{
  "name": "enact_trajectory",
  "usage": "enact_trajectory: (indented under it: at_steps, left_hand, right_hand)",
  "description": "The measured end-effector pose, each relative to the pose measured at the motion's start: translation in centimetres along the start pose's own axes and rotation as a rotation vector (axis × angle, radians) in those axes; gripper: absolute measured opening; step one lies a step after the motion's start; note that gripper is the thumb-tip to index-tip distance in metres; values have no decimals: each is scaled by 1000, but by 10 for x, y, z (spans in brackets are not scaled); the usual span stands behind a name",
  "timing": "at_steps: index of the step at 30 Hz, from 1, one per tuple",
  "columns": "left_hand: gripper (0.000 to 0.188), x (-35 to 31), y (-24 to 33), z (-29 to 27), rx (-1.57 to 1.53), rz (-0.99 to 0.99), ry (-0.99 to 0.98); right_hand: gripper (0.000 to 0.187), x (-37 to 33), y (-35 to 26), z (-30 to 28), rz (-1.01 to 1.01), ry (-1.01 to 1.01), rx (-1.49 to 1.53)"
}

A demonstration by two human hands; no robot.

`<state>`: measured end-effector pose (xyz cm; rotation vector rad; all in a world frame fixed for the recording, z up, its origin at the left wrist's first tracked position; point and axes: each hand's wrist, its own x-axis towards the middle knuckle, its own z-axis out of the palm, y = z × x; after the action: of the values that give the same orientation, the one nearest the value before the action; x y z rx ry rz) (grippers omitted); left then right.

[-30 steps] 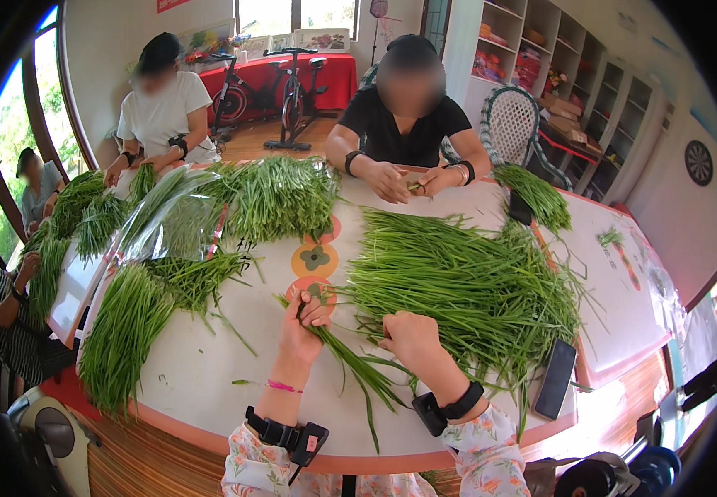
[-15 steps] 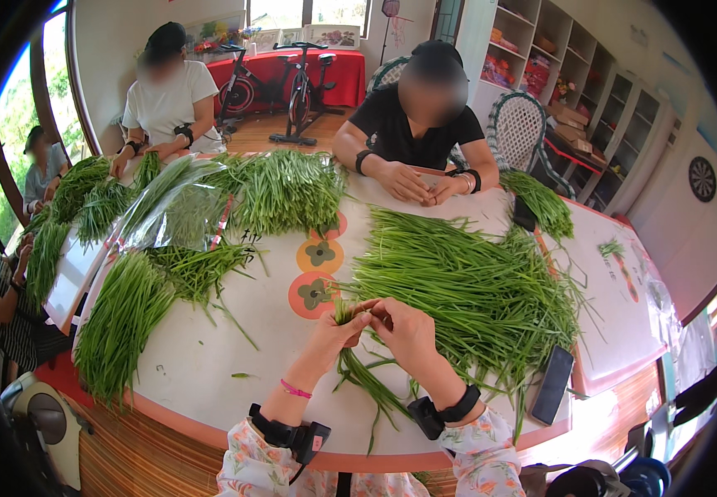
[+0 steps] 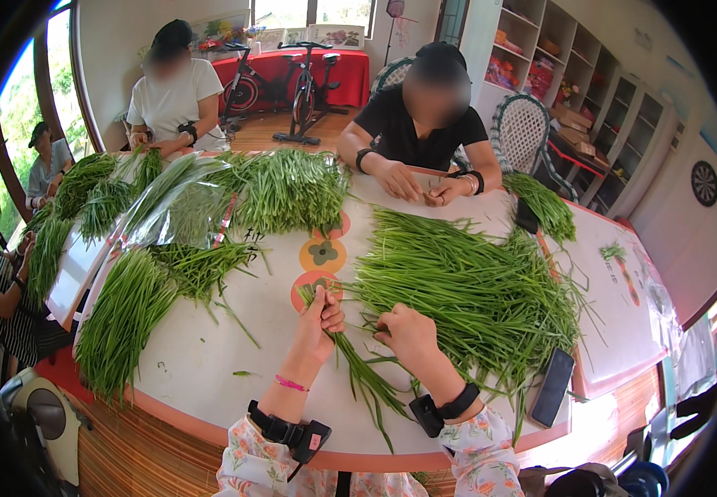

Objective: The person sorts through bunches of long green plants on a table, picking up individual stalks and arranging them into smaller bundles.

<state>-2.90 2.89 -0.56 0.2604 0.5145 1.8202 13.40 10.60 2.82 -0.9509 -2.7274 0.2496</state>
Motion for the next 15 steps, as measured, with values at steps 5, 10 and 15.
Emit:
enact_trajectory:
  at_steps: [5, 10, 15]
  left_hand:
    - [21, -3, 5, 8, 86, 7, 94]
    - [19, -3, 1, 8, 193, 30, 154]
    - [20, -6, -5, 17, 395, 60, 113]
  right_hand:
    - [9, 0, -1, -1, 9, 55, 4]
    - [7, 3, -11, -8, 72, 259, 180]
    - [8, 2, -16, -13, -9, 266, 289]
